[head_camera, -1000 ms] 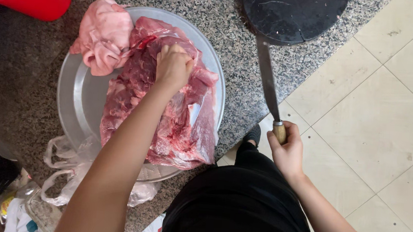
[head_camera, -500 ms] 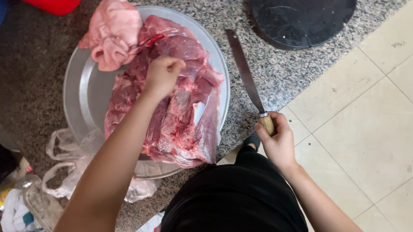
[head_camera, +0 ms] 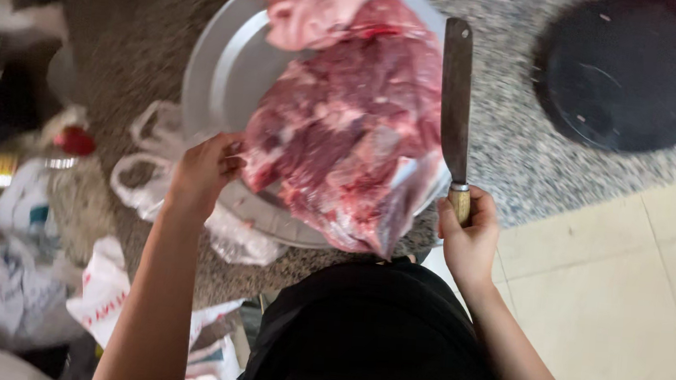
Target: The person cuts pieces of raw meat on a black cutting board using a knife, places them into a red bowl, and then handles a large cut of meat on a silver tray.
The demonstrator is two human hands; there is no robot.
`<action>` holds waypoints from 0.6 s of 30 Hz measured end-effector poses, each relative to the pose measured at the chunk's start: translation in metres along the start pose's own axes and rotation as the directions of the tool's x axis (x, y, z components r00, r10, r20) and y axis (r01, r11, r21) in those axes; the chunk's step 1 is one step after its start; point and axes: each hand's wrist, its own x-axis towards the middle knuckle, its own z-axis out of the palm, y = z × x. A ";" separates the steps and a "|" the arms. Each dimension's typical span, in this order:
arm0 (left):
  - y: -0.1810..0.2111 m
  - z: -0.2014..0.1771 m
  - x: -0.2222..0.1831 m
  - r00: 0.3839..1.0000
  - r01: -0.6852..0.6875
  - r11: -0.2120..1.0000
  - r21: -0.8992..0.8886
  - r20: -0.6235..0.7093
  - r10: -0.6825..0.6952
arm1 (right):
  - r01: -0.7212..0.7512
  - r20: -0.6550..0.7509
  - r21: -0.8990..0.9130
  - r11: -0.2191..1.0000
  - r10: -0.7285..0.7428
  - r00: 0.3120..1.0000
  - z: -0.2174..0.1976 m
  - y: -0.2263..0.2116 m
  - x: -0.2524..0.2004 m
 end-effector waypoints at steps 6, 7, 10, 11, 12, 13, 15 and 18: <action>-0.028 -0.053 -0.042 0.988 -0.010 1.000 0.016 -0.153 0.012 | 0.089 0.205 -0.081 0.993 -0.071 0.976 0.035 -0.019 0.008; -0.035 -0.058 -0.047 0.987 -0.034 0.997 0.067 -0.151 0.044 | 0.094 0.215 -0.087 0.992 -0.073 0.974 0.039 -0.020 0.008; -0.059 -0.062 -0.054 0.979 -0.093 0.961 0.259 -0.150 0.135 | 0.109 0.232 -0.103 0.989 -0.083 0.969 0.050 -0.024 0.005; -0.066 -0.060 -0.055 0.973 -0.102 0.933 0.344 -0.161 0.166 | 0.116 0.238 -0.109 0.987 -0.087 0.967 0.053 -0.024 0.005; -0.073 -0.058 -0.055 0.966 -0.109 0.897 0.428 -0.166 0.196 | 0.123 0.240 -0.115 0.986 -0.092 0.966 0.056 -0.024 0.005; -0.081 -0.055 -0.057 0.954 -0.126 0.849 0.513 -0.173 0.246 | 0.123 0.255 -0.117 0.985 -0.089 0.963 0.057 -0.024 0.005; -0.093 -0.048 -0.060 0.925 -0.147 0.723 0.675 -0.165 0.343 | 0.121 0.279 -0.118 0.986 -0.084 0.957 0.060 -0.024 0.004; -0.100 -0.038 -0.059 0.938 -0.167 0.720 0.674 -0.117 0.327 | 0.082 0.283 -0.122 0.989 -0.044 0.958 0.062 -0.022 0.003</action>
